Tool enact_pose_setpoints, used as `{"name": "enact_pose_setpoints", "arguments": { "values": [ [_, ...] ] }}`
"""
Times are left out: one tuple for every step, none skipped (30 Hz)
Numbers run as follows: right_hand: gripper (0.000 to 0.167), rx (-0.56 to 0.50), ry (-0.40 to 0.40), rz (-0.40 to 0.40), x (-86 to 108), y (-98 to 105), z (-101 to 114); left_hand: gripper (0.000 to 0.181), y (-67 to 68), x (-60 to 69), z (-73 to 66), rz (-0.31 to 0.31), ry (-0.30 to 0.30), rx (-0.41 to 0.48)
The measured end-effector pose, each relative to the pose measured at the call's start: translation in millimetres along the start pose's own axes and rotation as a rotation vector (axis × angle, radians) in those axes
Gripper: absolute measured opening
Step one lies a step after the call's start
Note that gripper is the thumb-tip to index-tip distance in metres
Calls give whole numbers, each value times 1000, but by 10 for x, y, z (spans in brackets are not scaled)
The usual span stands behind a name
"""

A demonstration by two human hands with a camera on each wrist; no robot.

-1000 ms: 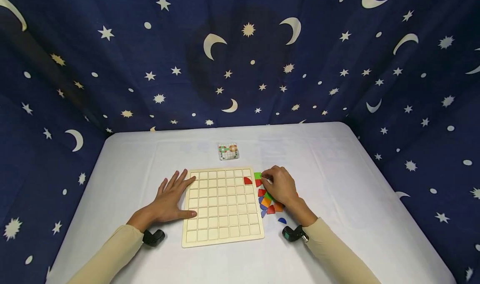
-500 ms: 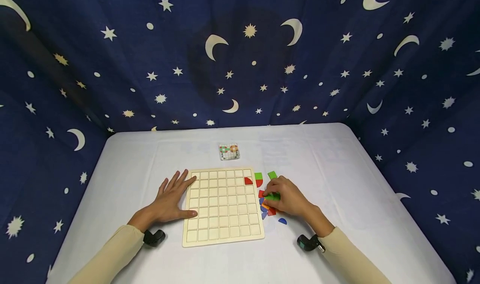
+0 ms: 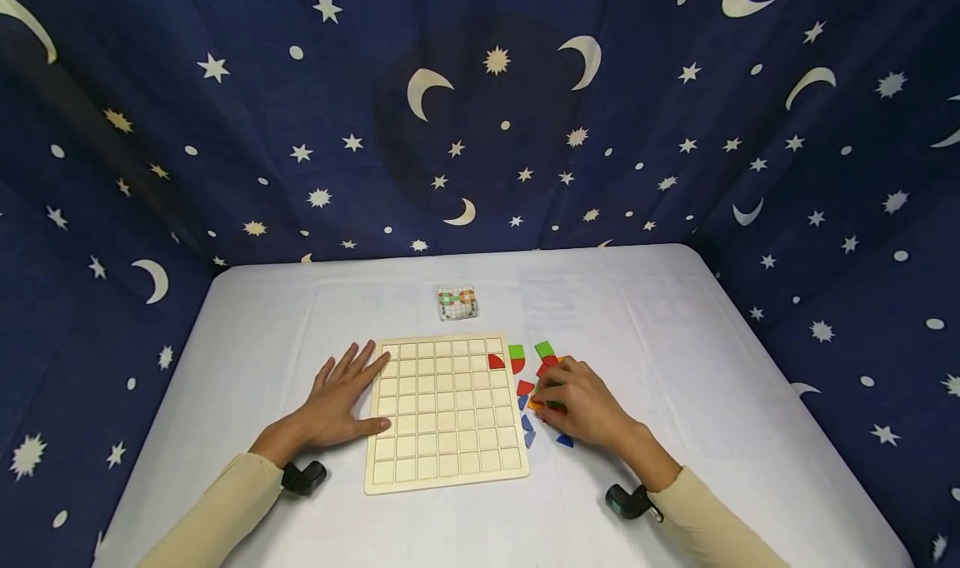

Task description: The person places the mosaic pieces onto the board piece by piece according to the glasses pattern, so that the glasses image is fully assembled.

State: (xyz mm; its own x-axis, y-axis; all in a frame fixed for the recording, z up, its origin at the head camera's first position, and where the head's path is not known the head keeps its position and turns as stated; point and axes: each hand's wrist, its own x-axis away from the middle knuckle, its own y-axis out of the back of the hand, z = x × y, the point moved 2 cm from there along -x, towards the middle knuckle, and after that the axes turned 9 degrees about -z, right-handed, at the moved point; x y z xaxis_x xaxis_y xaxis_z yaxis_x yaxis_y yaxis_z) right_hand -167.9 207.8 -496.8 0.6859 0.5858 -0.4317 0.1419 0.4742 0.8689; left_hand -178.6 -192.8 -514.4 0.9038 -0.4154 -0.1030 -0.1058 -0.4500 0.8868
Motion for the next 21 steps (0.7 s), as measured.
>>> {"name": "enact_pose_setpoints", "arguments": {
  "values": [
    [13, 20, 3, -1, -8, 6, 8, 102, 3, 11, 8, -2, -2, -3],
    [11, 37, 10, -2, -12, 10, 17, 100, 7, 24, 15, -5, -4, -2],
    [10, 52, 19, -2, -17, 16, 28, 98, 14, 37, 19, -9, -5, 5],
    [10, 66, 29, -1, -19, 22, 38, 97, 21, 50, 24, -14, -5, 11],
    [9, 77, 39, 1, -20, 27, 45, 96, 27, 64, 29, -19, -6, 14],
    [9, 83, 48, 5, -19, 34, 52, 94, 31, 76, 34, -23, -7, 15],
    [10, 86, 59, 10, -17, 42, 57, 93, 34, 87, 38, -26, -7, 18],
    [10, 86, 69, 18, -13, 48, 60, 93, 37, 98, 41, -29, -7, 22],
    [10, 85, 77, 28, -9, 56, 63, 92, 37, 107, 44, -31, -6, 25],
    [11, 84, 85, 39, -5, 63, 63, 92, 37, 113, 46, -32, -7, 21],
    [11, 80, 94, 52, -2, 72, 65, 92, 36, 118, 48, -33, -7, 21],
    [11, 72, 104, 62, -1, 80, 69, 92, 34, 122, 49, -34, -8, 21],
    [11, 66, 115, 73, -1, 88, 73, 91, 34, 125, 48, -35, -8, 22],
    [11, 61, 125, 81, -5, 92, 75, 91, 36, 129, 49, -37, -8, 23],
    [11, 58, 135, 87, -11, 96, 77, 91, 36, 132, 50, -39, -8, 22],
    [11, 53, 144, 93, -19, 97, 78, 92, 37, 133, 51, -41, -6, 20],
    [11, 50, 153, 95, -28, 98, 80, 91, 39, 137, 52, -44, -6, 20],
    [11, 51, 163, 96, -38, 96, 80, 91, 40, 140, 54, -46, -5, 19],
    [11, 51, 177, 95, -51, 95, 83, 91, 42, 144, 56, -50, -5, 19],
    [11, 50, 190, 90, -64, 94, 84, 91, 43, 148, 58, -53, -3, 18],
    [11, 51, 203, 85, -79, 92, 85, 91, 40, 149, 61, -56, -2, 19]
  ]
}}
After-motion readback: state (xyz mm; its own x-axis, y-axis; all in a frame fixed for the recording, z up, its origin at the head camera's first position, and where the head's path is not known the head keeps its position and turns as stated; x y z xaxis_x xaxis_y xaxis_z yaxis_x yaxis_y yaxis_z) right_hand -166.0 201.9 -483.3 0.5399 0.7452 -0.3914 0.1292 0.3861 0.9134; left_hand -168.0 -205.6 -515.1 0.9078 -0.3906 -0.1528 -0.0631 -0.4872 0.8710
